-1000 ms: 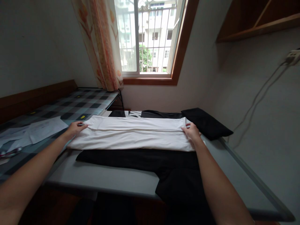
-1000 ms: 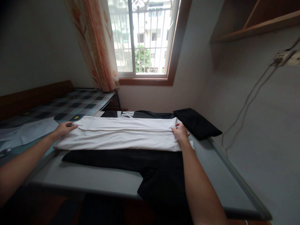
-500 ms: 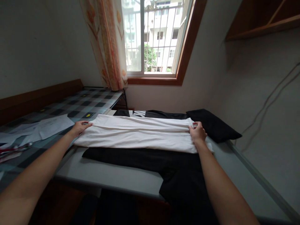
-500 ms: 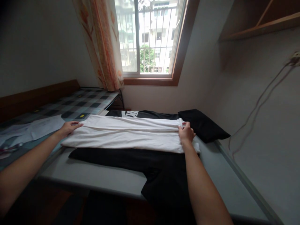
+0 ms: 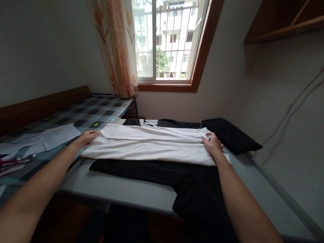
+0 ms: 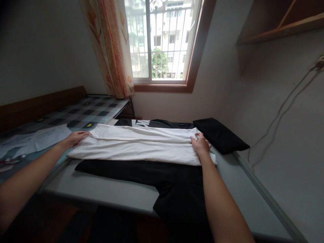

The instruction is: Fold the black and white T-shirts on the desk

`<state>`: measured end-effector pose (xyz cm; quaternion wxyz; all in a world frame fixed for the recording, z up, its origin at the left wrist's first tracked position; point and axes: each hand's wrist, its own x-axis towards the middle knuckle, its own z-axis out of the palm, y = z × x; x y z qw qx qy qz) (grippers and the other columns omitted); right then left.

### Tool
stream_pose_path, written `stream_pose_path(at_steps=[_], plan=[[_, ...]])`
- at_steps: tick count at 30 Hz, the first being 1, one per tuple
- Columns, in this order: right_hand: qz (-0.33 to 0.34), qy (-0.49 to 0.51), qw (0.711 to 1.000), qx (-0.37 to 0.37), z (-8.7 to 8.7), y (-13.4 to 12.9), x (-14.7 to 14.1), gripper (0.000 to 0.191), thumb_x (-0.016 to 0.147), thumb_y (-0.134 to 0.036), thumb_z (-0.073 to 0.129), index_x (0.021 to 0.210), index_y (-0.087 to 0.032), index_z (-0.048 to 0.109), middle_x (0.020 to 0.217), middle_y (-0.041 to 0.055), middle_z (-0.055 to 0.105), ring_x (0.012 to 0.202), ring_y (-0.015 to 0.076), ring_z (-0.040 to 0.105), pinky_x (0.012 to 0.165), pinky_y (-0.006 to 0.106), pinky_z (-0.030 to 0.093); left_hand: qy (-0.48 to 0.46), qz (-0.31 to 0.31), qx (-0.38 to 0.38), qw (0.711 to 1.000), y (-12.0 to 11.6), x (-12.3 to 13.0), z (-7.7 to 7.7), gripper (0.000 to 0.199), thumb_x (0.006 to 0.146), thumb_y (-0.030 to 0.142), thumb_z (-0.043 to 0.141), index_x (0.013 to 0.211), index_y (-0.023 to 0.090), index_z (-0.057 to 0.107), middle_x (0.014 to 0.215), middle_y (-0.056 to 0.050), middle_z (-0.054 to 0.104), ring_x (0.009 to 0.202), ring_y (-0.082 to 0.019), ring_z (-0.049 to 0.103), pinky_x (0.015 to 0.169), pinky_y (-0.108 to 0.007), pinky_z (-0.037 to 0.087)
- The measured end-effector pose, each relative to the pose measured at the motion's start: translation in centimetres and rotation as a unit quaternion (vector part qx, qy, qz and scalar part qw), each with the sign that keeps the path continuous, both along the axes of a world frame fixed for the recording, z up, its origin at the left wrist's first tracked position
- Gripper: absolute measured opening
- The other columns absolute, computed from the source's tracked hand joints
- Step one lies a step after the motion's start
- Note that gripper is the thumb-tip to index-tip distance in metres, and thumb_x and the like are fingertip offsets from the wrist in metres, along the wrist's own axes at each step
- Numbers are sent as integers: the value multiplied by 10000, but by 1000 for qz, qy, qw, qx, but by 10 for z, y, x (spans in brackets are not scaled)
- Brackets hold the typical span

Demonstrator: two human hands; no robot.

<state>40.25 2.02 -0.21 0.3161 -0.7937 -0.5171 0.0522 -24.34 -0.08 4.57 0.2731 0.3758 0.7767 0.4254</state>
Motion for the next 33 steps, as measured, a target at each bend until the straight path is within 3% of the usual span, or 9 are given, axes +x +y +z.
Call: stream_pose_path(at_steps=[3,6,9,13,16,22,26,29,33], plan=[[58,16,998,26,0,1,2,486,696,-474,677,1113,-226,638,857,63,665,871,266,599,833,415,401,23,1,-6,1000,7,0,-3,361,523,426,760,741,152,670,598,8,611,535,-144,538,450,-207,370],[119,97,985,84,-2,4,4,495,663,-446,667,1082,-184,656,701,16,595,683,196,556,675,329,427,75,20,-14,997,11,1,-7,246,566,365,707,679,155,645,572,7,582,539,-157,527,472,-226,378],[132,186,963,143,-4,9,4,498,665,-455,619,1026,-115,660,574,-28,485,524,141,446,522,271,376,151,13,-32,988,12,0,-9,158,620,303,663,651,155,620,598,-17,581,607,-189,565,549,-257,431],[115,177,968,139,-5,11,1,392,656,-400,596,918,-119,677,546,-26,473,509,141,439,521,274,378,340,24,-31,940,18,13,-6,300,676,282,676,943,146,685,1021,-141,651,985,-324,606,815,-399,485],[92,128,982,106,-4,10,-3,316,647,-305,563,890,-147,689,611,12,551,584,174,513,603,293,420,427,-8,-3,904,35,48,-4,339,785,284,599,1097,177,677,1235,-169,582,1154,-367,536,933,-486,436],[42,9,999,30,-3,2,-12,259,713,-279,538,908,-219,697,832,67,683,878,260,617,846,375,414,407,-221,50,885,91,162,-4,280,866,262,496,1043,234,712,1188,-74,671,1148,-276,577,949,-398,420],[46,-9,999,12,-2,0,-14,240,752,-282,524,915,-229,692,890,73,704,924,270,626,870,384,399,369,-320,50,871,117,226,-3,283,882,310,505,1016,200,729,1144,-104,701,1083,-281,615,902,-380,411],[49,-4,999,18,-2,0,-14,226,753,-268,532,911,-230,690,864,66,703,912,265,624,859,371,402,350,-380,40,855,129,254,-6,233,843,369,587,882,204,748,920,-69,745,914,-251,661,860,-367,416],[66,20,995,69,0,2,-13,224,771,-257,512,911,-202,677,880,78,692,834,238,611,811,344,427,330,-418,49,845,138,267,-16,225,803,391,630,764,187,715,772,-37,717,758,-202,643,771,-321,432]])
